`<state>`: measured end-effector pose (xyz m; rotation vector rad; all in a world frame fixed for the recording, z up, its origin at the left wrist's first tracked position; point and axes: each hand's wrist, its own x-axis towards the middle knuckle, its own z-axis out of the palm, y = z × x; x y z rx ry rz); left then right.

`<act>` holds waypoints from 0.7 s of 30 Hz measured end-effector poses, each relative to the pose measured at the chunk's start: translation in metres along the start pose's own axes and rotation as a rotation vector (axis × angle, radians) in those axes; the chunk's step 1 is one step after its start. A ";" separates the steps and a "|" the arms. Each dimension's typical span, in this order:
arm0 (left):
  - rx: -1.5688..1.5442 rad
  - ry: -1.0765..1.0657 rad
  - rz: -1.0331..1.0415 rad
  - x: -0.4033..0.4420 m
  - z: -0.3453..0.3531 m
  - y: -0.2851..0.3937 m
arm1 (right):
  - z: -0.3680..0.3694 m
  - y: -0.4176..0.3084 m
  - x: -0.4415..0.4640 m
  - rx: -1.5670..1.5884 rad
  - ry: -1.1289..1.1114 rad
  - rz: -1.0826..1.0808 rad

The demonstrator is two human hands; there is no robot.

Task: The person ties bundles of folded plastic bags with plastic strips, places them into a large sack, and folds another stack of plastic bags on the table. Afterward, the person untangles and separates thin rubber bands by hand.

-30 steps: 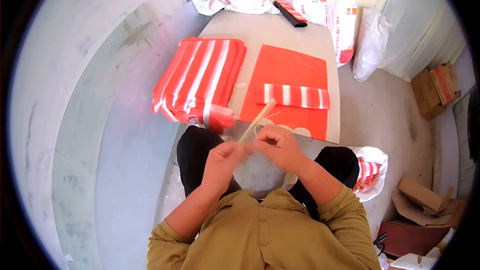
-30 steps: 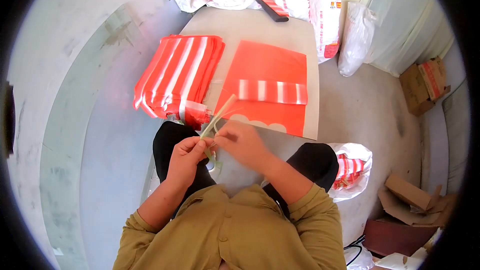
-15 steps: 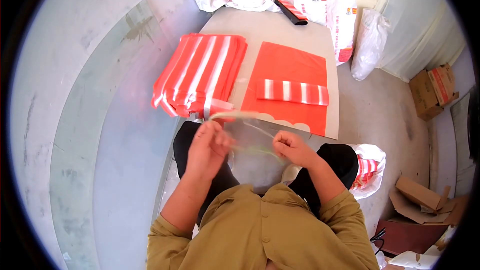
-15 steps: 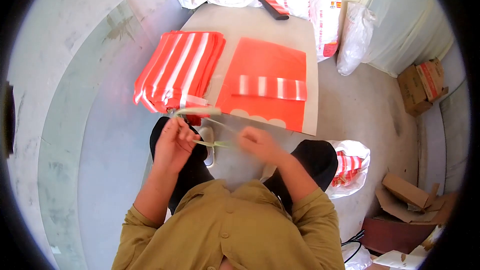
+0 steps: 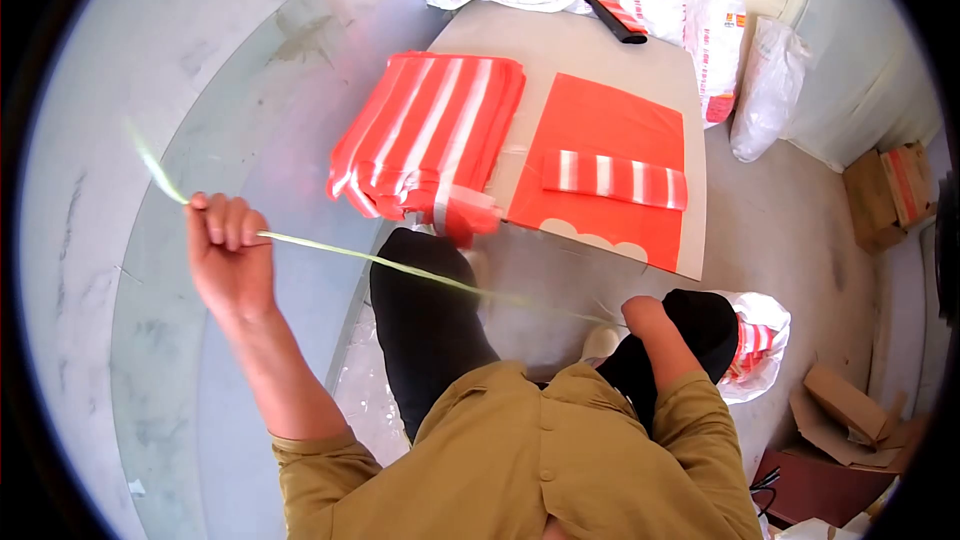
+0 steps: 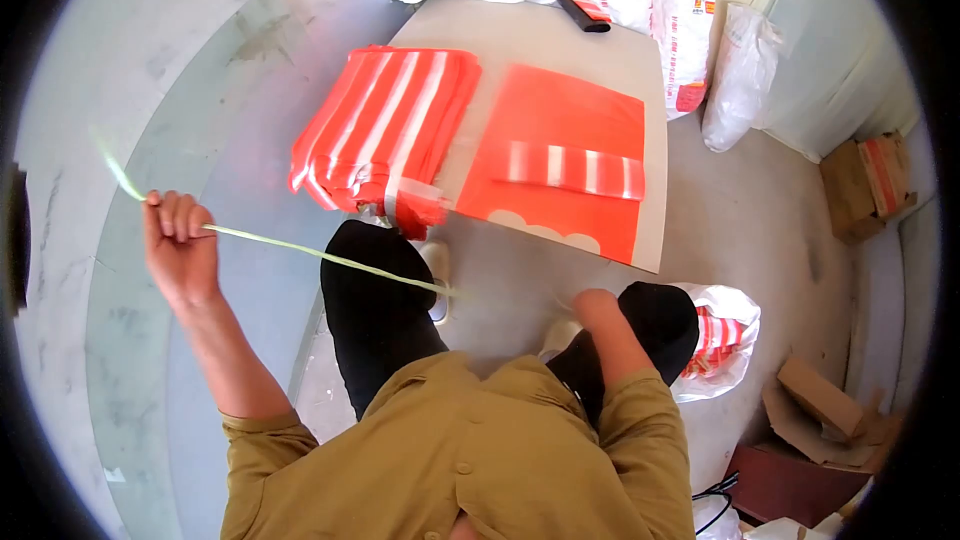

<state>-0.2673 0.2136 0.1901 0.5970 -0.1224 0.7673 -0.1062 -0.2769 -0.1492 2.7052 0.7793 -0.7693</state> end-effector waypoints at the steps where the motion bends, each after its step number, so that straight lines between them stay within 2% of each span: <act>1: -0.024 -0.057 0.034 0.004 0.003 0.013 | 0.008 0.004 0.005 -0.004 -0.006 0.012; 3: -0.034 -0.130 0.113 0.013 0.005 0.036 | 0.022 0.011 0.015 -0.015 -0.017 0.037; 6: 0.006 -0.138 0.236 0.016 0.015 0.054 | 0.025 0.009 0.025 0.024 0.107 -0.015; 9: -0.059 -0.156 0.099 0.004 0.025 0.024 | -0.038 -0.027 0.008 0.158 0.192 -0.050; 11: -0.021 -0.132 -0.010 -0.006 0.026 -0.012 | -0.071 -0.057 -0.003 0.490 0.583 -0.244; 12: -0.014 -0.138 -0.083 -0.013 0.026 -0.032 | -0.110 -0.079 -0.021 0.571 0.706 -0.342; 13: 0.015 -0.130 -0.153 -0.020 0.027 -0.051 | -0.159 -0.099 -0.049 0.825 0.563 -0.394; 15: 0.024 -0.089 -0.298 -0.037 0.029 -0.090 | -0.211 -0.132 -0.078 1.133 0.601 -0.613; 17: 0.071 -0.042 -0.404 -0.056 0.039 -0.119 | -0.234 -0.156 -0.093 1.258 0.668 -0.832; 21: 0.206 -0.097 -0.474 -0.069 0.042 -0.142 | -0.232 -0.173 -0.091 1.386 0.394 -0.778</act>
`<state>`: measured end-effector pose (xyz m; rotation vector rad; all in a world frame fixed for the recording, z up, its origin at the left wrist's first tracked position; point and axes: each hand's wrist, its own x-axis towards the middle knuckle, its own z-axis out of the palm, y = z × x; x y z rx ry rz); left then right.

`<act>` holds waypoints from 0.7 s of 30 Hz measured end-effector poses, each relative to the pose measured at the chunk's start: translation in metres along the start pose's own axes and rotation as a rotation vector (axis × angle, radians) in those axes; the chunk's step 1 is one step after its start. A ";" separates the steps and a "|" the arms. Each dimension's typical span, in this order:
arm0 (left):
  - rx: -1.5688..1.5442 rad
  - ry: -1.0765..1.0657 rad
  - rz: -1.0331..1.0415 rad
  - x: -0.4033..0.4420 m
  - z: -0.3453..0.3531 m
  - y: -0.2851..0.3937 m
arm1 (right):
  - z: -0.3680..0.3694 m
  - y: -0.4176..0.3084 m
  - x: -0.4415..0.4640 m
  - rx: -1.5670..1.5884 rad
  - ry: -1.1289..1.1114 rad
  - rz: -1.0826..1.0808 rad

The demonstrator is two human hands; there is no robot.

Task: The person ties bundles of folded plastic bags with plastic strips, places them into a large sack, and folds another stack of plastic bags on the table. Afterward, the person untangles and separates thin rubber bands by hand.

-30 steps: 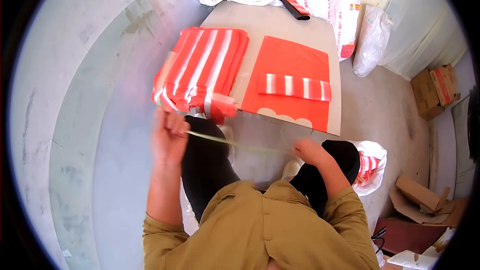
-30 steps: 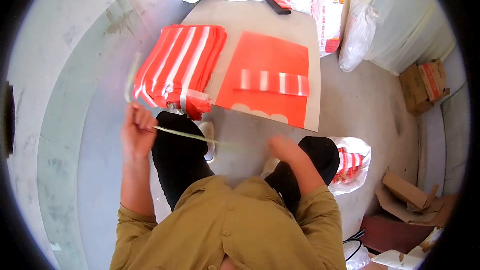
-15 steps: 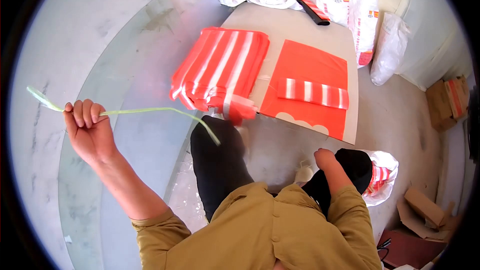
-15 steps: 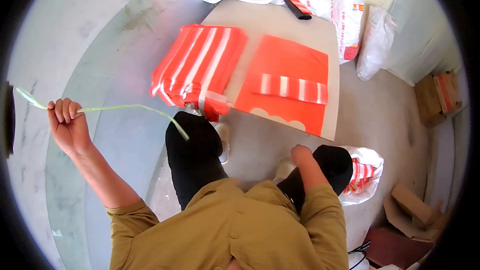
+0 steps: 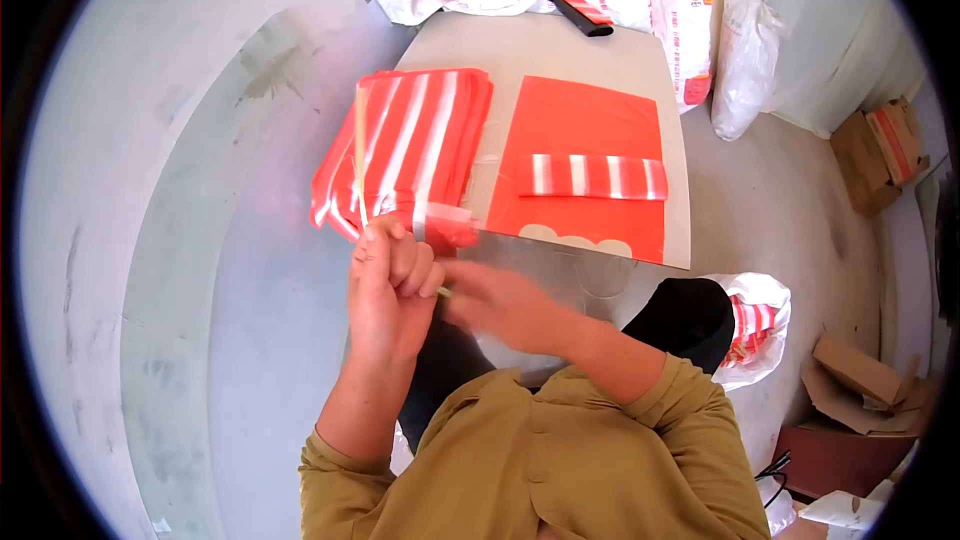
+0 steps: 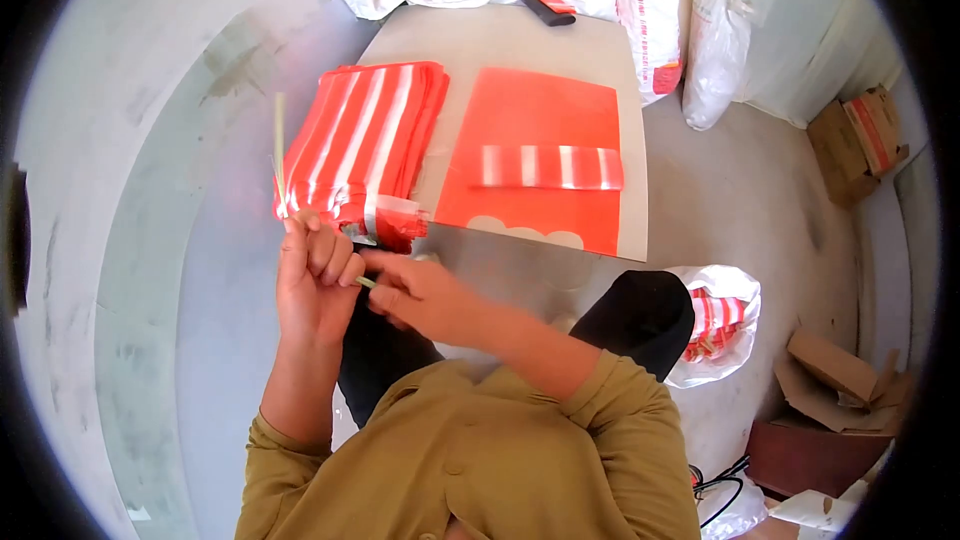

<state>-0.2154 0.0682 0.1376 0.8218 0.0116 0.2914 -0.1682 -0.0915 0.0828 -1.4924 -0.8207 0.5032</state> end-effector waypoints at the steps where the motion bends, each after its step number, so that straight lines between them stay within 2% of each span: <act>1: 0.023 0.006 -0.003 0.001 -0.002 -0.001 | -0.002 0.020 -0.001 0.075 -0.008 0.075; 2: 0.033 0.041 -0.011 0.002 -0.006 0.000 | -0.005 0.034 -0.003 0.149 -0.018 0.151; 5: 0.069 0.142 -0.071 0.009 -0.027 0.005 | -0.030 0.040 -0.015 0.049 0.088 0.236; 10: 0.037 0.342 -0.066 0.023 -0.074 -0.002 | -0.072 0.081 -0.038 -0.156 0.191 0.187; 12: 0.080 0.398 0.024 0.029 -0.089 -0.001 | -0.090 0.100 -0.046 -0.322 0.218 0.230; 14: 0.443 0.407 0.177 0.032 -0.089 -0.010 | -0.106 0.113 -0.053 -0.591 0.202 0.353; 15: 0.624 0.407 0.261 0.033 -0.088 -0.014 | -0.107 0.111 -0.054 -0.715 0.111 0.348; 17: 0.912 0.216 0.071 0.018 -0.048 -0.039 | -0.097 0.103 -0.056 -0.953 -0.083 0.334; 18: 1.175 -0.122 0.051 0.018 -0.060 -0.056 | -0.088 0.094 -0.055 -0.913 -0.140 0.244; 19: 1.358 -0.407 0.073 0.015 -0.040 -0.065 | -0.078 0.081 -0.053 -0.870 -0.194 0.154; 20: 1.358 -0.570 0.042 0.009 -0.041 -0.086 | -0.074 0.072 -0.050 -0.825 -0.244 0.064; 21: 1.368 -0.628 -0.071 0.003 -0.040 -0.102 | -0.075 0.065 -0.049 -0.785 -0.224 0.108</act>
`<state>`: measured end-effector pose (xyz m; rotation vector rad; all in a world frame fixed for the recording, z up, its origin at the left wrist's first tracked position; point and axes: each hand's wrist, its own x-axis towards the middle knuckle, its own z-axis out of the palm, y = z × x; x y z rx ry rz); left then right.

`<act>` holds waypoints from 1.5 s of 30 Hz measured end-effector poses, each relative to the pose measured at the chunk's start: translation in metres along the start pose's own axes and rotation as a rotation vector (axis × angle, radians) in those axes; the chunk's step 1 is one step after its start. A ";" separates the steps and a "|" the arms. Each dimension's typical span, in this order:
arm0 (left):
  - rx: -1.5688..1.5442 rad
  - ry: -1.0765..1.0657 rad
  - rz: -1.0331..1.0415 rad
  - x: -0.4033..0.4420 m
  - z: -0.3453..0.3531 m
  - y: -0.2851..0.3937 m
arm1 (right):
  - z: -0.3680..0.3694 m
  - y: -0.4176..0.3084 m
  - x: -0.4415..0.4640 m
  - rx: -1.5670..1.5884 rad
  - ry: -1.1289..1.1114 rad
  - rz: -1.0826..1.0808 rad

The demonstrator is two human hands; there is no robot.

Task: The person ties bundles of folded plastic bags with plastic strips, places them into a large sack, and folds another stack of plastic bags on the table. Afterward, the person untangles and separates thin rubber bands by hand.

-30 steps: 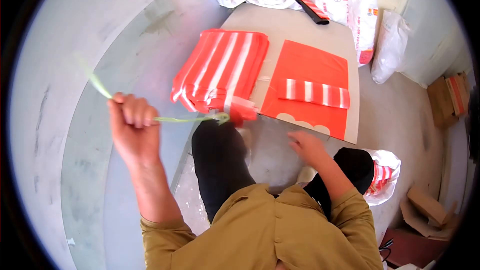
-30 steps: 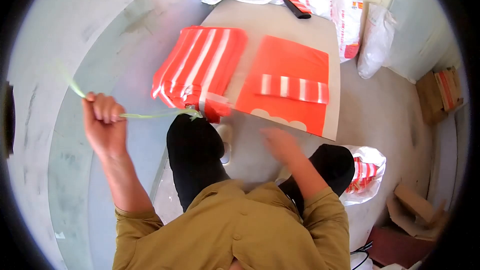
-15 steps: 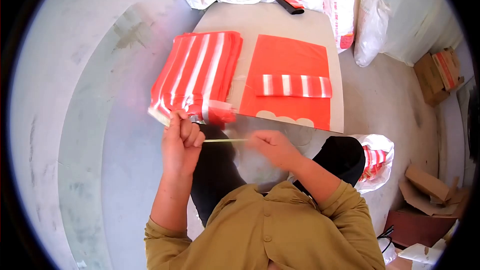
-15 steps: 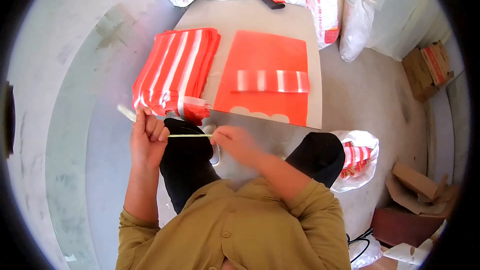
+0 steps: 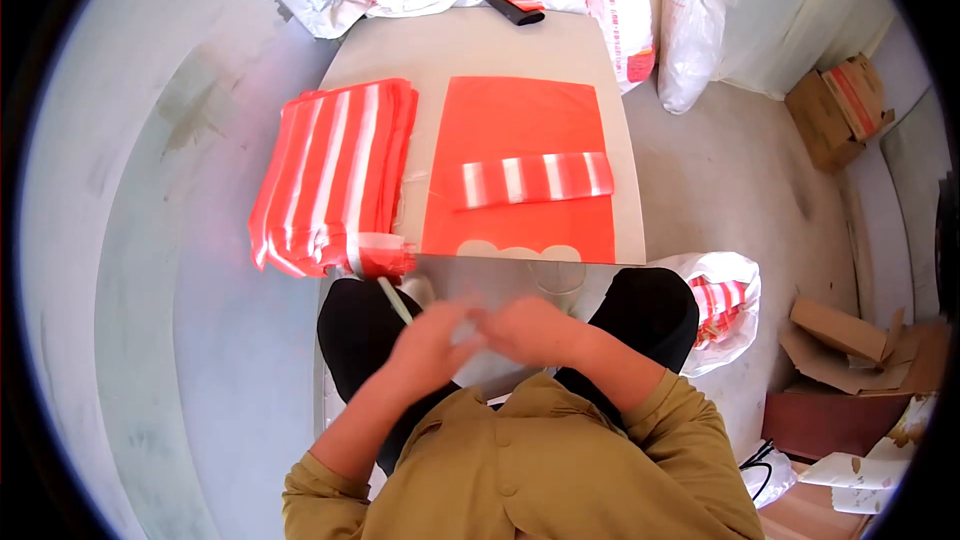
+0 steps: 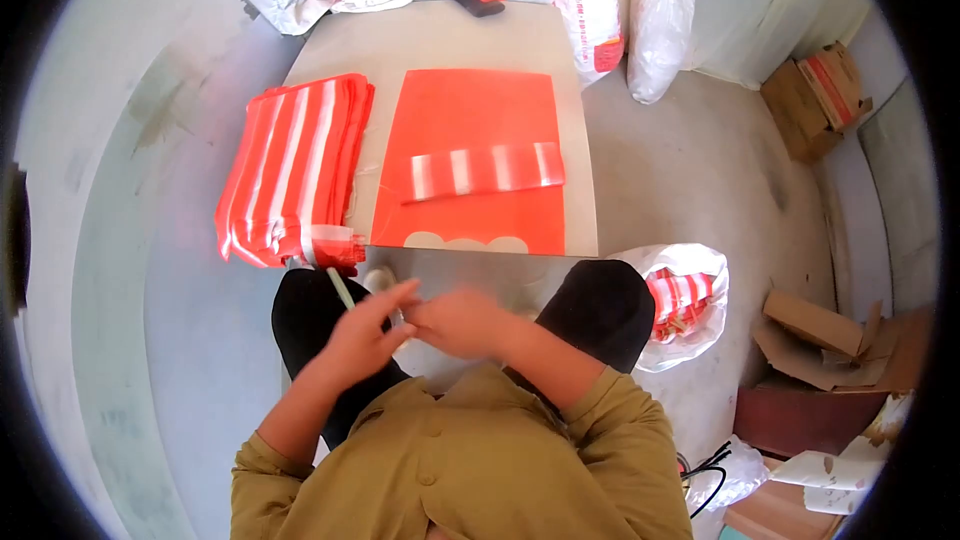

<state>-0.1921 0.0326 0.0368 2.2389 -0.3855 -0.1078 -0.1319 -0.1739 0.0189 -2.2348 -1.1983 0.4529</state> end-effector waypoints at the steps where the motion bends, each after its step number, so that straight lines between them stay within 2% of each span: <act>1: -0.093 -0.154 -0.226 0.006 0.005 0.009 | -0.005 -0.002 0.000 0.046 0.002 0.043; 3: -0.204 -0.125 -0.246 0.015 0.022 -0.009 | -0.012 0.011 -0.004 0.138 0.020 0.105; 6: -0.084 -0.185 -0.242 0.037 0.021 -0.024 | -0.022 0.049 -0.013 0.253 0.064 0.155; 9: 0.321 -0.072 0.103 0.072 0.023 -0.037 | -0.029 0.075 -0.016 0.273 0.123 0.227; 13: 0.668 -0.053 0.214 0.141 0.036 -0.052 | -0.031 0.109 -0.011 0.222 0.258 0.367; 16: 0.681 0.072 0.306 0.190 0.048 -0.059 | -0.034 0.124 -0.011 0.319 0.394 0.476; 22: 0.750 0.148 0.246 0.233 0.073 -0.075 | -0.031 0.148 -0.011 0.563 0.528 0.595; 29: 0.860 0.041 0.164 0.246 0.073 -0.064 | -0.043 0.151 -0.012 0.692 0.606 0.633; 32: 0.873 0.090 0.182 0.248 0.078 -0.072 | -0.045 0.149 -0.016 0.666 0.588 0.632; 37: 0.812 0.115 0.244 0.246 0.066 -0.070 | -0.049 0.150 -0.028 0.313 0.635 0.572; 41: 0.641 -0.172 0.235 0.225 0.045 -0.053 | -0.078 0.140 -0.048 0.125 0.707 0.481; 43: 0.489 -0.382 0.241 0.207 0.028 -0.038 | -0.088 0.137 -0.054 0.233 0.722 0.435; 45: 0.233 -0.584 0.108 0.195 0.021 -0.037 | -0.096 0.138 -0.060 0.313 0.658 0.396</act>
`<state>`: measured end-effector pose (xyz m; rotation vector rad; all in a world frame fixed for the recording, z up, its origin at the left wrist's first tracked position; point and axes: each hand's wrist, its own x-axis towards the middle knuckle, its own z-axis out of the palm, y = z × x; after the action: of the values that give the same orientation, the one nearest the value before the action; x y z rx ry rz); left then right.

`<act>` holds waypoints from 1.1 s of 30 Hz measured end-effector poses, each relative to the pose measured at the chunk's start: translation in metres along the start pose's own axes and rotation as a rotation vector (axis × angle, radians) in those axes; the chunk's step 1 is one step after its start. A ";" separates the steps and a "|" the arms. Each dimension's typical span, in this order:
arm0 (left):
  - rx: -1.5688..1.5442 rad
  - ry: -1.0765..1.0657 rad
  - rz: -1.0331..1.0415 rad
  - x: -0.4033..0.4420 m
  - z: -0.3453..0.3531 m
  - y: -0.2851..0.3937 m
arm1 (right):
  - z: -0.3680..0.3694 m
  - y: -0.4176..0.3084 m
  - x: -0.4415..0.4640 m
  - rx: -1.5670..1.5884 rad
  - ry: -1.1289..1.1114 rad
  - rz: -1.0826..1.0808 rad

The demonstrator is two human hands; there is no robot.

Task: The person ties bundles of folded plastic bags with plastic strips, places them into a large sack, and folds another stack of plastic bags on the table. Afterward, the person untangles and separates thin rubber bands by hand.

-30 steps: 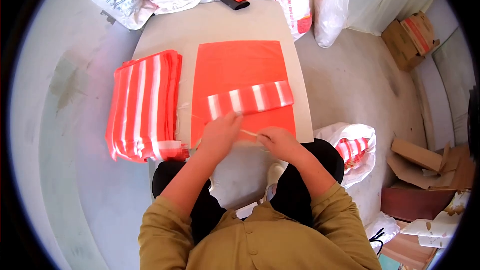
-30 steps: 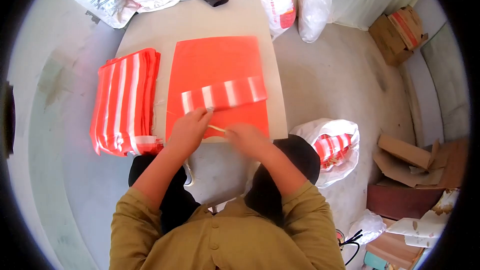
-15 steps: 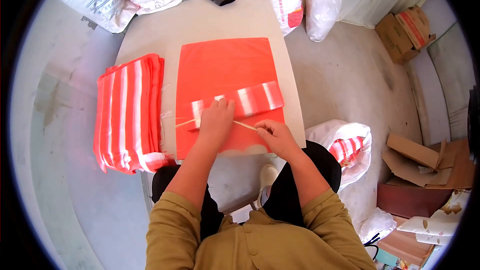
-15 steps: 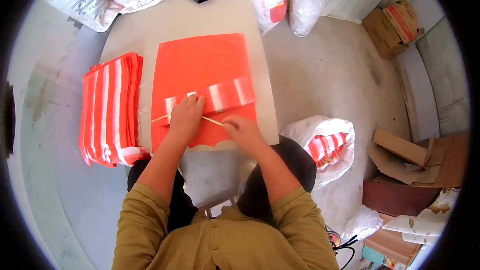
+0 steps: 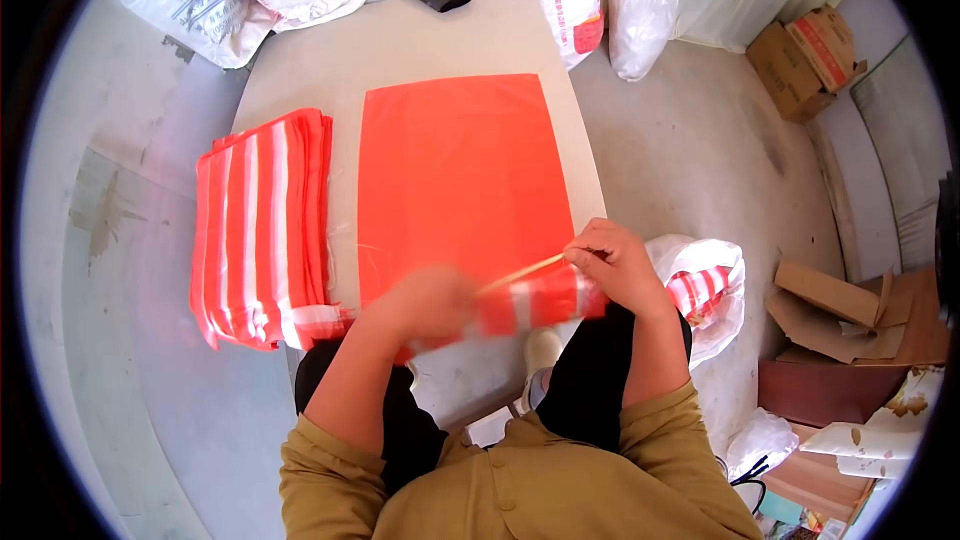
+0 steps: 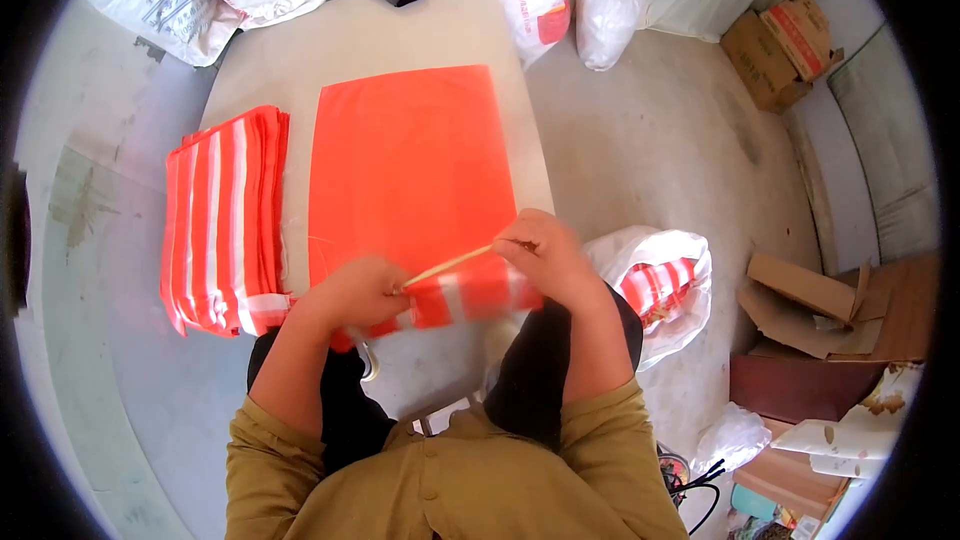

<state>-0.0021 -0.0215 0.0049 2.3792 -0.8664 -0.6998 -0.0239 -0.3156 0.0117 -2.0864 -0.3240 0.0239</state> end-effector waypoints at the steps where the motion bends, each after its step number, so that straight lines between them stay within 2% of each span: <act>1: -0.144 -0.091 -0.015 -0.005 -0.002 0.000 | -0.004 -0.002 0.001 0.202 -0.107 0.097; 4: -0.276 -0.211 -0.002 -0.018 -0.015 0.004 | 0.000 0.016 0.006 0.378 -0.260 0.133; 7: -0.661 -0.373 -0.165 -0.029 -0.024 -0.007 | 0.008 0.025 0.013 0.727 -0.303 0.341; 10: -1.007 -0.218 0.037 -0.034 -0.021 -0.017 | 0.017 0.042 0.022 0.994 -0.285 0.461; 12: -1.181 -0.172 0.030 -0.035 -0.014 -0.024 | 0.038 0.077 0.022 0.878 -0.131 0.101; 14: -1.297 -0.142 0.065 -0.032 -0.006 -0.031 | 0.049 0.080 0.020 0.989 -0.029 0.087; 16: -1.357 -0.122 0.140 -0.029 -0.003 -0.036 | 0.071 0.041 0.029 1.327 0.015 0.424; 17: -1.411 -0.028 0.078 -0.029 -0.006 -0.028 | 0.071 -0.011 0.032 1.165 0.062 0.462; 20: -1.530 0.226 -0.102 -0.021 -0.011 -0.005 | 0.064 0.012 0.037 0.424 -0.279 0.484; 22: -1.562 0.344 -0.201 -0.003 -0.002 -0.022 | 0.070 0.000 0.035 0.347 -0.178 0.430; 23: -1.413 0.448 -0.260 0.007 0.014 -0.038 | 0.072 0.004 0.034 0.309 -0.154 0.380; 24: -0.973 0.414 -0.354 0.007 0.014 -0.036 | 0.073 0.008 0.033 0.271 -0.130 0.329; 26: -0.087 0.314 -0.481 0.007 0.008 -0.030 | 0.079 0.019 0.035 0.315 -0.144 0.390; 30: -0.011 0.365 -0.473 0.007 0.009 -0.033 | 0.075 0.005 0.039 0.408 -0.121 0.569; 33: -0.054 0.405 -0.468 -0.002 -0.004 -0.031 | 0.076 0.005 0.040 0.529 -0.090 0.471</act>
<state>0.0123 0.0014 -0.0110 2.5653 -0.1197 -0.3714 0.0041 -0.2441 -0.0274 -1.5933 0.1207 0.4391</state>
